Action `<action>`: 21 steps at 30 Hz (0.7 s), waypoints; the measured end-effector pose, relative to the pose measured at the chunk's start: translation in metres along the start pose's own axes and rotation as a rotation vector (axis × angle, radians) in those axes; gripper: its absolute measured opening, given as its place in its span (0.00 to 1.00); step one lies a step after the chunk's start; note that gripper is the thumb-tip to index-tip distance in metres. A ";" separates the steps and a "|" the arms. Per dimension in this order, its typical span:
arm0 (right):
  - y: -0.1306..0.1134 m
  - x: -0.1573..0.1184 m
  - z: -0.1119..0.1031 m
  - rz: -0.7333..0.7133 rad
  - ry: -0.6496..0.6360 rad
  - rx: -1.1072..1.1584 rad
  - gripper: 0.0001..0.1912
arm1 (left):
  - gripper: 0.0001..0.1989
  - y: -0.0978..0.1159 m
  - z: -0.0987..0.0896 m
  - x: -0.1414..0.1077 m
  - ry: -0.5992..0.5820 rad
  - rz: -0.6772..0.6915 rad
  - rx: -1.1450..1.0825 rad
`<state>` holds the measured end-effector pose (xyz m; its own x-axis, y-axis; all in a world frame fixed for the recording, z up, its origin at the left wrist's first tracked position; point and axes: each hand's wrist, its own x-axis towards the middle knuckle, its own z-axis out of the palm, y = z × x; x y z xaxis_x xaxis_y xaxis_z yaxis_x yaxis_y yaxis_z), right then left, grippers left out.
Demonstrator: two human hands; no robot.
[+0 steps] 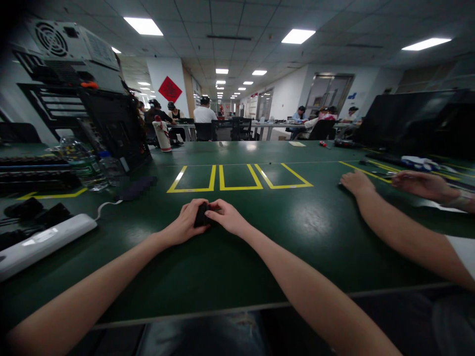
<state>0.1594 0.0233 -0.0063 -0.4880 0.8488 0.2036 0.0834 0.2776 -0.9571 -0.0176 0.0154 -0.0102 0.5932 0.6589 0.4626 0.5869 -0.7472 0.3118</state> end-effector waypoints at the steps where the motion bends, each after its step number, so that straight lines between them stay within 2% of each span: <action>1: 0.000 -0.001 0.000 -0.014 -0.015 0.007 0.13 | 0.27 0.000 0.000 0.000 0.002 -0.001 0.001; 7: 0.003 -0.002 0.000 -0.084 -0.055 0.034 0.15 | 0.27 0.001 0.001 0.000 0.005 -0.007 0.000; 11: 0.004 0.000 0.000 -0.071 -0.009 0.031 0.11 | 0.28 0.002 -0.001 0.000 0.002 -0.008 -0.008; 15: 0.006 0.002 0.001 -0.038 0.006 0.038 0.14 | 0.27 0.002 0.000 0.000 0.006 -0.012 -0.005; 21: 0.002 -0.002 0.000 -0.028 -0.051 0.066 0.16 | 0.27 0.001 -0.001 0.000 -0.012 -0.007 -0.002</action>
<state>0.1602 0.0225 -0.0083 -0.5333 0.8164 0.2213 0.0126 0.2692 -0.9630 -0.0176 0.0141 -0.0090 0.5956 0.6648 0.4509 0.5896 -0.7430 0.3168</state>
